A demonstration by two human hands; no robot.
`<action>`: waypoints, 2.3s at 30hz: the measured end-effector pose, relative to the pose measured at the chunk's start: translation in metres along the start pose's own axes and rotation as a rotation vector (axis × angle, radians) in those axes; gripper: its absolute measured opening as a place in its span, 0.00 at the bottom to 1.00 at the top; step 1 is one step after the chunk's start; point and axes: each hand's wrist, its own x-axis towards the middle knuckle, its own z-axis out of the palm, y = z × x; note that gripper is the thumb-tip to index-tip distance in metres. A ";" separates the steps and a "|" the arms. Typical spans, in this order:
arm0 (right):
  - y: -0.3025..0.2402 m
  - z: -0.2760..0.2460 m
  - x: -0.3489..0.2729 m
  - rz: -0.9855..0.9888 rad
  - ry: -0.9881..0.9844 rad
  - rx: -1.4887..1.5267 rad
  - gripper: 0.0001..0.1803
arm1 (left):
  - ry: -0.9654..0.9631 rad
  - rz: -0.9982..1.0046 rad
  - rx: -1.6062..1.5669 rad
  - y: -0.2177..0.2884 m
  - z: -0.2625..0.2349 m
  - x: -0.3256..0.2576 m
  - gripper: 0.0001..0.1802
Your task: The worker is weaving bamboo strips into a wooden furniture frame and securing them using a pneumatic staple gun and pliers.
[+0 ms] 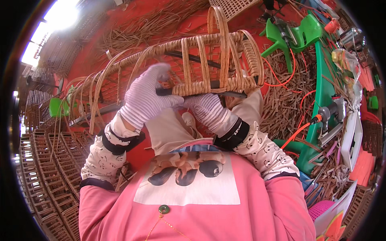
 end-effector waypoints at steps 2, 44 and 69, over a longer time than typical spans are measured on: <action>0.000 -0.001 0.002 -0.100 -0.042 -0.413 0.17 | -0.094 -0.064 -0.046 -0.001 -0.002 0.001 0.31; -0.095 -0.014 -0.029 -0.347 0.095 -0.864 0.12 | -0.432 0.438 -0.127 -0.011 -0.026 0.004 0.26; -0.098 -0.029 0.041 0.193 -0.120 -0.744 0.13 | 0.005 -0.042 -0.571 -0.011 0.015 0.013 0.14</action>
